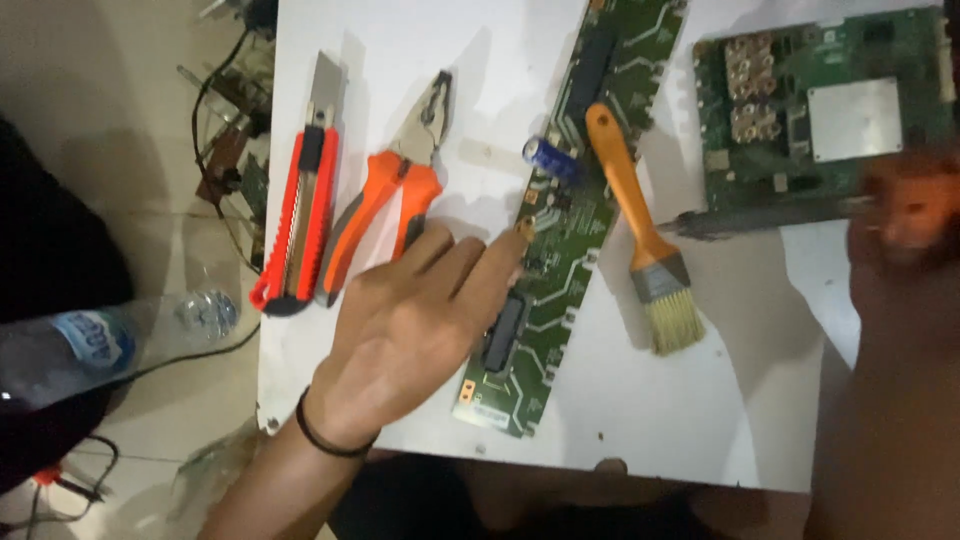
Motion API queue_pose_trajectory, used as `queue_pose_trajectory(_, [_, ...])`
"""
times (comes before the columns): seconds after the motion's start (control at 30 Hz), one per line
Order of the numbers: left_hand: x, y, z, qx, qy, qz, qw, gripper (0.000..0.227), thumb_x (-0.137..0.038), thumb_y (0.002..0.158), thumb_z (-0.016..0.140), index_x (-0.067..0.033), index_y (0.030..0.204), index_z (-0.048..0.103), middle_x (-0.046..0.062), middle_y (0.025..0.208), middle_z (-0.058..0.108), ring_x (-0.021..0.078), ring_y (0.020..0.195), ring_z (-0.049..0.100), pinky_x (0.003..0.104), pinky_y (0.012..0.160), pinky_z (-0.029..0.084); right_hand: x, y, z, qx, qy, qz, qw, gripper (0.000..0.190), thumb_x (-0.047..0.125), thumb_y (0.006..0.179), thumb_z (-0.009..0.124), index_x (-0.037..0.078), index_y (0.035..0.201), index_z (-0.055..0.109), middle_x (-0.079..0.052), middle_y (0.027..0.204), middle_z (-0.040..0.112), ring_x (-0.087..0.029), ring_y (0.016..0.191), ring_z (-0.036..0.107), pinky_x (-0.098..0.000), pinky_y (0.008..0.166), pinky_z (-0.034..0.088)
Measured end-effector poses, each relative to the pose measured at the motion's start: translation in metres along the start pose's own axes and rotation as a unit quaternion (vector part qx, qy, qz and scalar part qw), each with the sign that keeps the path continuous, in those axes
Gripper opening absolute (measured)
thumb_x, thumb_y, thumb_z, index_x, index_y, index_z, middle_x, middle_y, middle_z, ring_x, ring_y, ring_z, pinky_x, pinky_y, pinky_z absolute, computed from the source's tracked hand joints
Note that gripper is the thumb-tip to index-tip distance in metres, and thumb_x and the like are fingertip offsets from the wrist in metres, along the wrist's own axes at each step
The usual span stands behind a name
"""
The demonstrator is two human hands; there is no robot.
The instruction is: The person uses a soldering iron to work on a green circuit board placed on a white table. They also use a brush to clean the board and handle various tools like pliers and a utility knife.
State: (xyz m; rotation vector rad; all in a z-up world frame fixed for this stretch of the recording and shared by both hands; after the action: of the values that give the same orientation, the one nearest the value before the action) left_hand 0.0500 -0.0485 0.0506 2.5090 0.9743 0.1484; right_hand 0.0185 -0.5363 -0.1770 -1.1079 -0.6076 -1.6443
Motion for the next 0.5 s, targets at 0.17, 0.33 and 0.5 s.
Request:
queue_pose_trajectory(0.17, [0.000, -0.010, 0.005, -0.012, 0.000, 0.004, 1.000, 0.032, 0.017, 0.097, 0.073, -0.0047, 0.120, 0.069, 0.003, 0.075, 0.056, 0.0184, 0.073, 0.054, 0.031, 0.053, 0.042, 0.066, -0.062, 0.217, 0.231, -0.578, -0.392, 0.678, 0.015, -0.018, 0.118, 0.059, -0.026, 0.125, 0.049, -0.043, 0.125, 0.051, -0.052, 0.110, 0.055, -0.0488, 0.090, 0.048])
queue_pose_trajectory(0.33, [-0.002, -0.015, 0.007, -0.049, 0.024, 0.006, 0.998, 0.017, 0.005, 0.104, 0.077, -0.0077, 0.114, 0.070, 0.001, 0.073, 0.056, 0.0149, 0.072, 0.054, 0.028, 0.051, 0.036, 0.061, -0.060, 0.261, 0.196, -0.422, -0.225, 0.856, 0.020, 0.013, 0.115, 0.053, -0.004, 0.113, 0.041, -0.020, 0.099, 0.038, -0.028, 0.077, 0.038, -0.0364, 0.064, 0.033])
queue_pose_trajectory(0.5, [-0.003, -0.019, 0.009, -0.060, 0.022, 0.013, 0.998, 0.009, -0.007, 0.111, 0.073, -0.0086, 0.106, 0.065, 0.001, 0.074, 0.053, 0.0164, 0.071, 0.051, 0.031, 0.050, 0.034, 0.031, -0.048, 0.235, 0.025, -0.253, 0.010, 0.967, 0.021, 0.035, 0.094, 0.063, 0.015, 0.096, 0.057, 0.003, 0.080, 0.051, -0.008, 0.055, 0.043, -0.0260, 0.051, 0.034])
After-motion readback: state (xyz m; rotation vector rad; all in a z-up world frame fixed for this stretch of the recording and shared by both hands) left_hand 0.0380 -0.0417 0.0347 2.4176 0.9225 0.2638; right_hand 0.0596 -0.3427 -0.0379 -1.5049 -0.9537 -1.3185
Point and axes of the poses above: each hand's wrist, its own y-axis towards the middle knuckle, its own z-axis out of the palm, x = y × z, the point moved 6 cm from there along y, towards the middle knuckle
